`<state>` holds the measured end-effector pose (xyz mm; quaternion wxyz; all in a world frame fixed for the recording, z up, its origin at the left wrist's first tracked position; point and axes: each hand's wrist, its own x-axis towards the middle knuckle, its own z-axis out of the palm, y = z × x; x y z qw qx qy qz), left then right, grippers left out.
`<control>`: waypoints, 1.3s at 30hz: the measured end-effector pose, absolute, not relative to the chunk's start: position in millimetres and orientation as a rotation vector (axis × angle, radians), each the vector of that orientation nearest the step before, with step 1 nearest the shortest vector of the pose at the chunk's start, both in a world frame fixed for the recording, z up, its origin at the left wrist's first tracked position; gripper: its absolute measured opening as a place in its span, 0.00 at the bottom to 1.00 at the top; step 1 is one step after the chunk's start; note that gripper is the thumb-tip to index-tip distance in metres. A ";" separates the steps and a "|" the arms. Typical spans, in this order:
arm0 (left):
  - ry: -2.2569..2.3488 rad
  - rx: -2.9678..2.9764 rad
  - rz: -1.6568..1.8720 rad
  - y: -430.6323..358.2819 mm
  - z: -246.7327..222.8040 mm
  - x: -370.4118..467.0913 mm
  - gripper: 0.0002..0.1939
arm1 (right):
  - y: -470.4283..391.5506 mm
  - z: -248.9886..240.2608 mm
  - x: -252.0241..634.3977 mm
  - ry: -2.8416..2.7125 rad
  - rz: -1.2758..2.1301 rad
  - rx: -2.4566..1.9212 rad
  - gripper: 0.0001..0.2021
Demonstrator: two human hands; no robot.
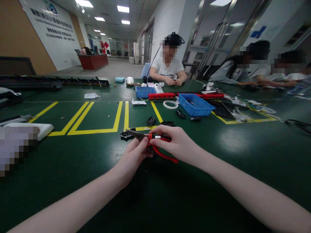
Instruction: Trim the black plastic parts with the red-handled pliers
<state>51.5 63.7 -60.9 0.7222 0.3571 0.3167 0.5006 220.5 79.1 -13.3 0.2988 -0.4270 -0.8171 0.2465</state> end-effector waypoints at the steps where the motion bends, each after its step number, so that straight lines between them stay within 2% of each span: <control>1: 0.690 0.788 1.118 63.8 -61.7 51.3 0.16 | 79.5 -14.4 220.7 -2.195 0.587 -1.111 0.10; 4: 0.688 0.794 1.124 62.7 -61.4 51.1 0.15 | 85.2 -20.9 222.9 -2.272 0.479 -0.983 0.11; 7: 0.704 0.808 1.081 60.3 -58.4 51.0 0.13 | 93.4 -26.4 227.8 -2.305 0.518 -0.893 0.11; 12: 0.771 0.803 1.092 60.3 -56.7 49.1 0.14 | 88.3 -19.9 228.0 -2.366 0.309 -1.040 0.18; 15: 0.804 0.781 1.141 62.2 -58.6 48.5 0.16 | 75.3 -19.3 219.2 -2.458 0.049 -1.141 0.33; 17: 0.800 0.815 1.162 62.9 -60.1 48.8 0.18 | 68.4 -24.3 212.7 -2.488 -0.072 -1.181 0.39; 26: 0.902 1.043 1.276 63.9 -55.7 51.3 0.19 | 63.2 -35.6 206.5 -2.435 -0.213 -1.166 0.33; 39: 0.927 1.056 1.289 63.3 -51.4 50.9 0.17 | 61.0 -37.8 206.3 -2.470 -0.305 -1.113 0.35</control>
